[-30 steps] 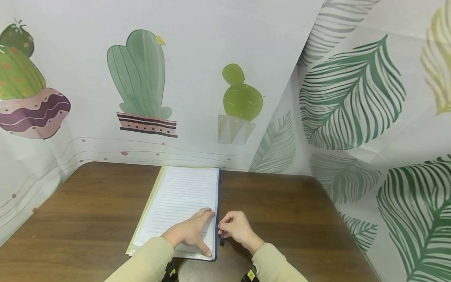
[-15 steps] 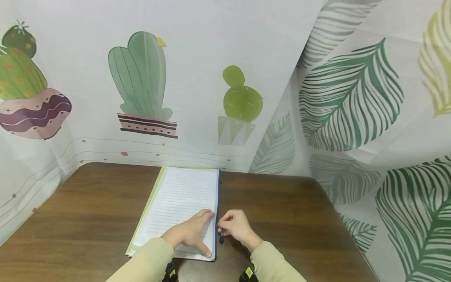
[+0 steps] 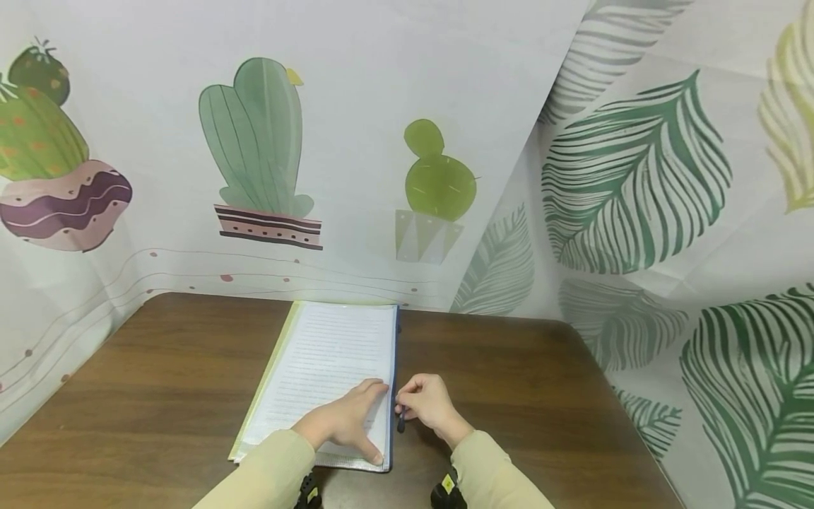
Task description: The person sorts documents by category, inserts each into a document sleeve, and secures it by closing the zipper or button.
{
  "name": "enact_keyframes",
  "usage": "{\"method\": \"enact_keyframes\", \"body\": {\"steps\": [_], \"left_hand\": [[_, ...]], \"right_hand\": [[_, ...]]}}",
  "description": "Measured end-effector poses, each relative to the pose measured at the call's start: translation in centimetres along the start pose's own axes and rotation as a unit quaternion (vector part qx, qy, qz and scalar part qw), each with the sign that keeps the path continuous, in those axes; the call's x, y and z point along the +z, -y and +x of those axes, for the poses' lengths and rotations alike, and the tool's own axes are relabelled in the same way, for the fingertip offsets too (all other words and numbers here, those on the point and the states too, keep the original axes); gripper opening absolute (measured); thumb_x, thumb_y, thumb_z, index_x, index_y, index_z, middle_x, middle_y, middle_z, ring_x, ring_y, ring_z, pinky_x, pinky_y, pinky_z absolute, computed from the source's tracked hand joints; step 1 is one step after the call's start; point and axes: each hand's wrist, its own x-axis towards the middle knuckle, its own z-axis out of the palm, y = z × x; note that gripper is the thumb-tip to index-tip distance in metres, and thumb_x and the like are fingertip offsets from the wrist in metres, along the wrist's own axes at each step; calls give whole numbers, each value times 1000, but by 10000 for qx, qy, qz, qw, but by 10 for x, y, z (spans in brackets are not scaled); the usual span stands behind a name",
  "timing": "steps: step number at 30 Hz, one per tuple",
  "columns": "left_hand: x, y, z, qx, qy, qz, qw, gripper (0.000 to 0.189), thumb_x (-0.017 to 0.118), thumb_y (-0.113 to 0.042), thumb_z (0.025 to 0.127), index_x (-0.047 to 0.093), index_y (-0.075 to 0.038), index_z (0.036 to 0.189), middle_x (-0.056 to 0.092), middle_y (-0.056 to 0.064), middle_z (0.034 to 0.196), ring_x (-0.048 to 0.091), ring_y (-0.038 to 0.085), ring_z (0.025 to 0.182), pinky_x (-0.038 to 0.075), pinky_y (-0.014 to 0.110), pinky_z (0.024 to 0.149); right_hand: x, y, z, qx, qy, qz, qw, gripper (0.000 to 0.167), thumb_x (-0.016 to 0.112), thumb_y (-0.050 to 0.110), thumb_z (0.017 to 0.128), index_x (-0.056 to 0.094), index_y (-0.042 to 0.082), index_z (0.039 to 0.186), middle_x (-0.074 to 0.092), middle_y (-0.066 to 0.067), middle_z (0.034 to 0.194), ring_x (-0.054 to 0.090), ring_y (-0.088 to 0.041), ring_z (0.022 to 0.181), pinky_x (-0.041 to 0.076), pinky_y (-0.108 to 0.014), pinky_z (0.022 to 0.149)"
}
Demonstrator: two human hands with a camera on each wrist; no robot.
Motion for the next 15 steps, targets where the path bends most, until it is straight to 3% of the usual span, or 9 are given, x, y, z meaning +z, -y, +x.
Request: {"method": "enact_keyframes", "body": {"steps": [7,15], "left_hand": [[1,0,0,-1,-12,27,10000,117,90,-44,53,30,-3,145,28,13,151,30,29,139,32,42,112],[1,1,0,-47,34,6,10000,117,89,-45,53,29,-4,145,27,13,152,29,29,139,32,43,112]], "right_hand": [[1,3,4,32,-73,-41,10000,11,62,-4,76,63,-14,82,67,-8,68,63,-11,57,56,-29,55],[0,-2,13,-20,-193,-128,9997,11,62,-5,78,62,-16,83,68,-18,71,64,-14,59,57,-34,56]]}}
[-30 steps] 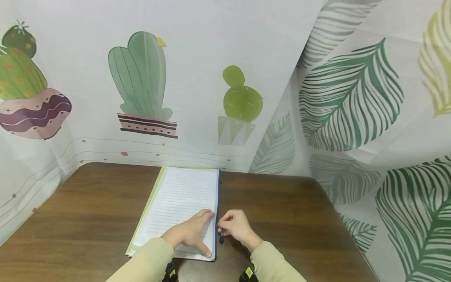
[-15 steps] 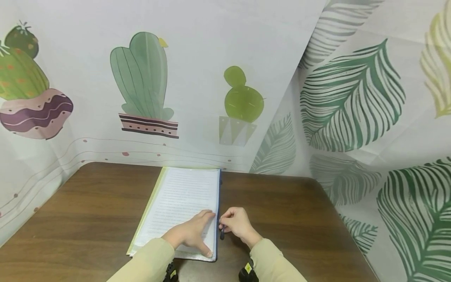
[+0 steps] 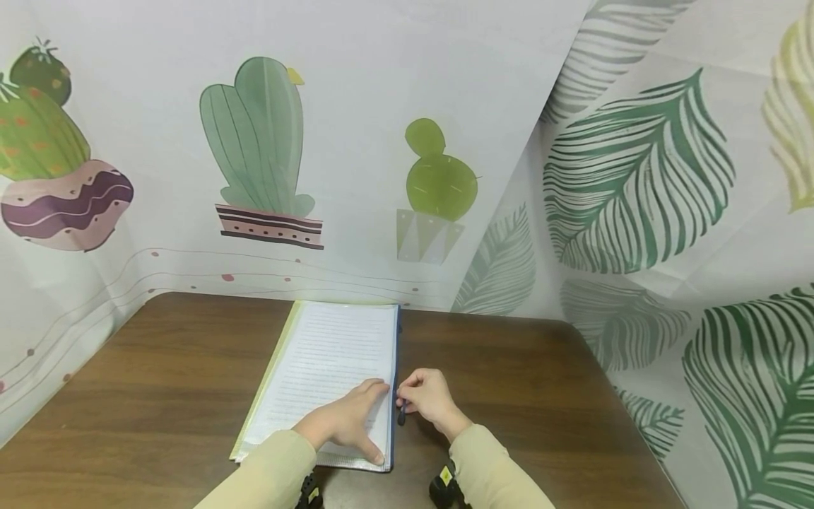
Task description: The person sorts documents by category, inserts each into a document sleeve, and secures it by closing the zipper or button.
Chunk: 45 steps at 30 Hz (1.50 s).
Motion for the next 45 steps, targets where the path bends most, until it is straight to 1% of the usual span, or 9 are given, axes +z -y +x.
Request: {"method": "enact_keyframes", "body": {"steps": [7,14,23,31,38,45], "left_hand": [[0,0,0,33,-30,4,10000,117,89,-44,53,30,-4,145,28,14,151,30,30,139,31,43,112],[-1,0,-1,29,-27,-5,10000,115,89,-44,54,30,-4,144,28,14,151,30,31,139,31,44,112],[-1,-1,-2,8,5,18,10000,116,88,-45,54,30,-4,145,27,14,152,29,31,140,31,44,112],[-3,-2,-2,47,12,173,9998,116,88,-46,54,30,-4,145,27,14,152,30,31,139,32,44,112],[-3,-2,-2,34,20,157,9999,116,88,-44,55,30,-3,145,27,14,152,29,31,140,32,43,112],[-2,-2,-1,8,41,166,9999,115,88,-44,55,30,-4,146,27,13,153,28,31,140,31,42,112]], "right_hand": [[0,2,4,-28,-66,-8,10000,9,63,-6,78,62,-14,81,68,-15,69,65,-14,58,57,-32,55],[0,6,7,-59,-158,-23,9999,8,64,-5,78,62,-13,80,68,-14,71,65,-13,58,57,-31,55],[1,3,14,-11,-251,-101,9996,7,64,-5,78,63,-12,80,69,-15,72,65,-13,58,57,-31,55],[0,2,20,15,-286,-170,9994,6,64,-5,78,63,-10,79,68,-11,69,64,-12,57,57,-30,54],[-1,1,27,-21,-382,-316,9988,5,64,-5,77,63,-10,77,68,-11,67,64,-13,56,57,-31,53],[-1,2,32,62,-465,-401,9981,4,64,-5,77,63,-9,77,67,-10,66,64,-13,56,57,-31,53]]}}
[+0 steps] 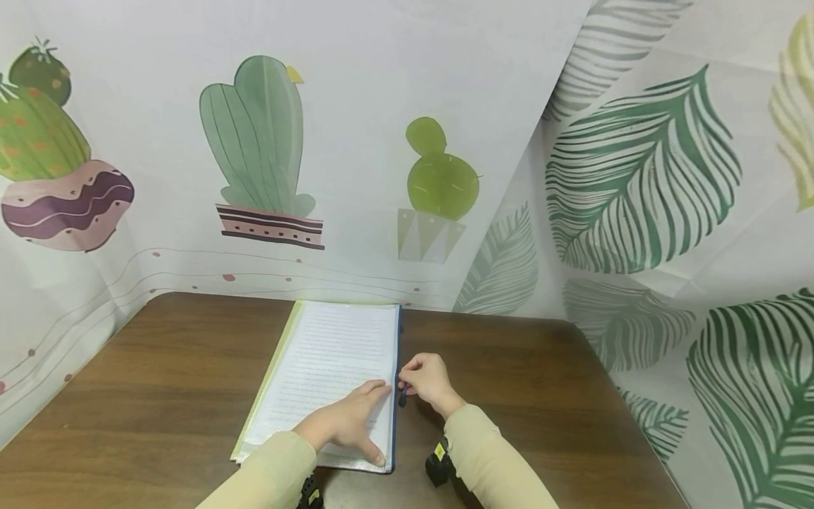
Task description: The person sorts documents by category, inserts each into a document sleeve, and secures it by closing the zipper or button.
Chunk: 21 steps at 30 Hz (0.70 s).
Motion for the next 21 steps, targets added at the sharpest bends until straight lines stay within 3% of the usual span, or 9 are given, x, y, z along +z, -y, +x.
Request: {"method": "enact_keyframes", "body": {"steps": [14,21], "left_hand": [[-2,-1,-1,16,35,57,10000,116,88,-45,55,30,-3,146,27,14,153,27,29,141,31,41,113],[-1,-2,0,-132,92,-15,9999,115,88,-45,55,30,-6,147,26,11,154,26,28,141,31,41,113]], "right_hand": [[-1,6,9,11,-113,-13,9999,5,65,-5,78,63,-9,76,66,-10,64,62,-12,53,57,-30,53],[0,8,14,72,-168,-96,9998,5,65,-4,79,63,-8,77,66,-13,68,63,-13,56,57,-30,54]]}}
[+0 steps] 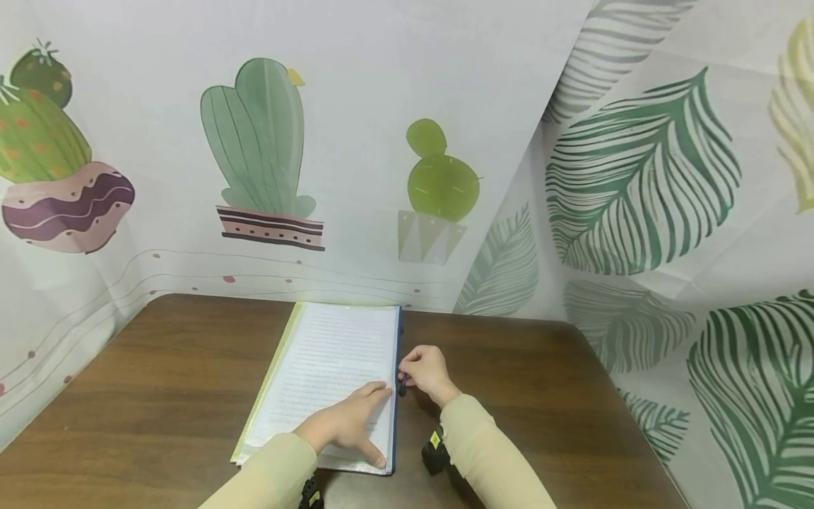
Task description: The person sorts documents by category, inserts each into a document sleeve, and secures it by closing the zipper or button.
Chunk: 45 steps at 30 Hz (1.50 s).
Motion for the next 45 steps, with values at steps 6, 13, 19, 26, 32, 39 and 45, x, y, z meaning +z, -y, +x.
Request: {"method": "enact_keyframes", "body": {"steps": [6,13,19,26,32,39,45], "left_hand": [[-1,0,0,-18,-1,-23,10000,114,88,-44,56,31,-6,147,25,11,154,26,29,141,32,42,112],[0,1,-1,-28,11,-47,10000,114,88,-43,56,30,-6,147,25,11,154,26,29,141,32,42,112],[0,2,0,10,7,7,10000,114,88,-44,56,30,-6,147,25,12,154,26,29,141,31,41,113],[0,2,0,64,-65,79,9999,115,88,-44,55,30,-5,146,26,12,153,27,29,141,31,40,113],[2,4,4,83,-60,138,9999,116,88,-46,54,30,-5,146,26,12,153,27,28,141,31,40,113],[2,4,5,58,-43,156,9999,116,88,-46,54,30,-6,147,26,12,154,27,28,141,31,39,113],[0,1,3,58,-31,208,9998,116,88,-45,54,31,-5,146,27,12,153,28,29,141,31,40,113]], "right_hand": [[-1,3,1,-310,159,83,9994,5,64,-3,78,62,-6,74,66,-12,65,64,-13,54,57,-29,52],[0,5,7,-193,37,22,9998,5,64,-3,79,63,-6,75,66,-13,66,64,-13,55,57,-30,53],[2,6,15,-11,-131,-65,9999,5,65,-4,79,63,-7,76,66,-14,65,62,-12,53,56,-29,52],[1,7,20,-79,-135,27,9999,4,65,-4,77,62,-6,74,64,-11,62,61,-13,52,56,-29,50],[0,9,25,-87,-101,-32,9999,4,64,-4,78,62,-6,75,65,-13,64,62,-14,53,56,-29,50],[-1,11,29,-103,-87,41,9999,3,63,-5,78,62,-6,76,64,-13,63,62,-14,53,55,-29,50],[-1,10,34,-122,-152,2,9998,3,63,-4,78,62,-5,75,65,-13,64,62,-15,53,55,-29,50]]}}
